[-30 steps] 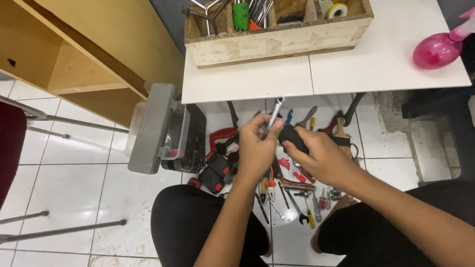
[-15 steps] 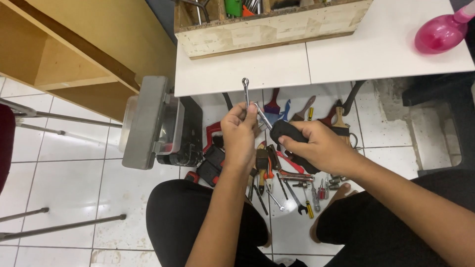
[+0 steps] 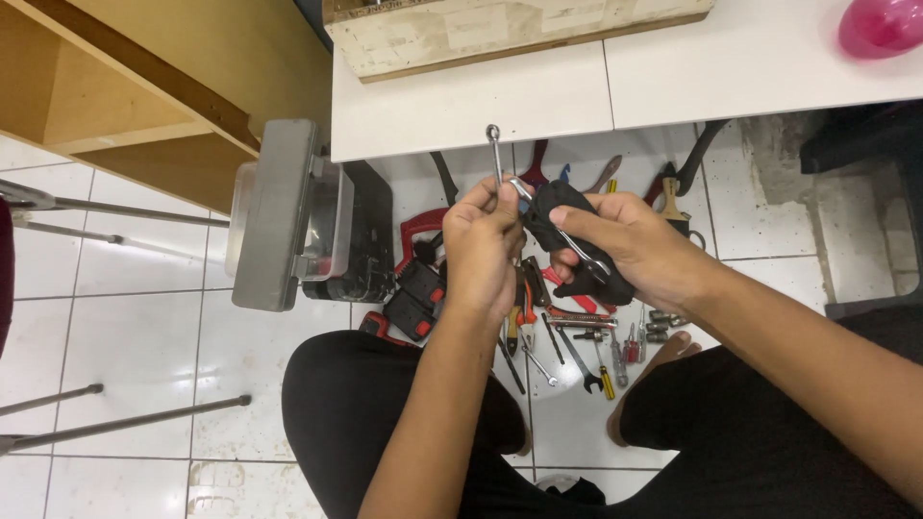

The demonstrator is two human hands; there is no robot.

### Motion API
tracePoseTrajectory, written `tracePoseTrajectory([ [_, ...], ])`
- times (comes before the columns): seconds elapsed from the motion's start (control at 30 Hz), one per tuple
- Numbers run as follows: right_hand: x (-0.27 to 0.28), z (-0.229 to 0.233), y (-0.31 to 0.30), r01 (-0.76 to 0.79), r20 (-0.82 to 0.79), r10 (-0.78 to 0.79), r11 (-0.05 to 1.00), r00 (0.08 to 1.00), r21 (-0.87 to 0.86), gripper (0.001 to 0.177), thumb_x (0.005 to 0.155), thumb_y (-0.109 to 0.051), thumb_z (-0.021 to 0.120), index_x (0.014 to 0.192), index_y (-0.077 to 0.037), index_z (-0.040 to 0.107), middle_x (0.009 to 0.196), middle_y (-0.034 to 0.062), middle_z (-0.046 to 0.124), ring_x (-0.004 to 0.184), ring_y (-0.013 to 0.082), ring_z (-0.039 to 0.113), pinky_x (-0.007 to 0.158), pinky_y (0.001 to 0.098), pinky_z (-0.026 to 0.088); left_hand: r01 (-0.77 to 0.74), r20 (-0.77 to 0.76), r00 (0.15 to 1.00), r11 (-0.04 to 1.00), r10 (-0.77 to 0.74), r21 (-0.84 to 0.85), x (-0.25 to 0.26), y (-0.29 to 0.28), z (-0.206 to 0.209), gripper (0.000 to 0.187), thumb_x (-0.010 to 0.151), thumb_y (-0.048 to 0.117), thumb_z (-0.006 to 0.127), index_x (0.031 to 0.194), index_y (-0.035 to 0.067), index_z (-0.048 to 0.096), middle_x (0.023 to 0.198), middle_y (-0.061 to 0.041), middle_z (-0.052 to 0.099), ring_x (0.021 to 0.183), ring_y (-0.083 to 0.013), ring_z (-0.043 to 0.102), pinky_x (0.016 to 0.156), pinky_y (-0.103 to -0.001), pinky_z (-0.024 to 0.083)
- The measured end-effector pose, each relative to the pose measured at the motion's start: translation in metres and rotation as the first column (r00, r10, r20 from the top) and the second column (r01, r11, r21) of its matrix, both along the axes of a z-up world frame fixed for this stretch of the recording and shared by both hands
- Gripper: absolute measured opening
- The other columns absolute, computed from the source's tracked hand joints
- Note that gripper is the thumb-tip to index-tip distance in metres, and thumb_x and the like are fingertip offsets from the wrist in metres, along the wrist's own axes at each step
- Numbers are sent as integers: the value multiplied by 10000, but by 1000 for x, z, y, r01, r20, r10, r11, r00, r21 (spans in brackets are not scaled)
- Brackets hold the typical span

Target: The person sits on the floor and wipes various metal tools, including a green clamp and wrenches, with a black cloth. They pick up each tool from the floor, clean it, and place it into a wooden organizer box on a white table.

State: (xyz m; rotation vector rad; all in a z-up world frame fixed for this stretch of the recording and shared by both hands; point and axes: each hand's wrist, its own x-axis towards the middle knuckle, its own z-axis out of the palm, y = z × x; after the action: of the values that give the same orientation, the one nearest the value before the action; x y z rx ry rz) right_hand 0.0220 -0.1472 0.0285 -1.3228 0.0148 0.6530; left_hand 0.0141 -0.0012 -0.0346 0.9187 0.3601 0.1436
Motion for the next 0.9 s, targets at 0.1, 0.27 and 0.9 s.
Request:
tracePoseTrajectory([
  [0.1, -3, 7, -4, -124, 183, 163, 970, 970, -210, 266, 979, -138, 625, 828, 73, 683, 616, 160, 667, 622, 225, 715, 619, 360, 631, -53, -30, 998, 999, 53, 10, 7, 15, -20, 122, 1012, 54, 597, 1019, -53, 656, 775, -100, 655, 399, 9, 326, 367, -145, 248],
  [0.27, -4, -22, -9, 97, 597, 557, 679, 577, -728, 223, 948, -196, 674, 936, 26, 674, 634, 162, 637, 624, 270, 689, 580, 341, 557, -139, -62, 984, 934, 169, 329, -1, 4, 10, 124, 979, 73, 646, 991, -30, 713, 795, -95, 693, 541, -35, 490, 489, -165, 359],
  [0.9, -4, -22, 10, 28, 61, -25, 999, 998, -42, 188, 968, -176, 636, 864, -22, 667, 607, 97, 613, 542, 182, 640, 328, 243, 440, 132, 31, 991, 979, -129, -157, -3, 6, 2, 203, 960, 174, 732, 1059, 6, 676, 873, -126, 756, 350, 14, 398, 343, -135, 328],
])
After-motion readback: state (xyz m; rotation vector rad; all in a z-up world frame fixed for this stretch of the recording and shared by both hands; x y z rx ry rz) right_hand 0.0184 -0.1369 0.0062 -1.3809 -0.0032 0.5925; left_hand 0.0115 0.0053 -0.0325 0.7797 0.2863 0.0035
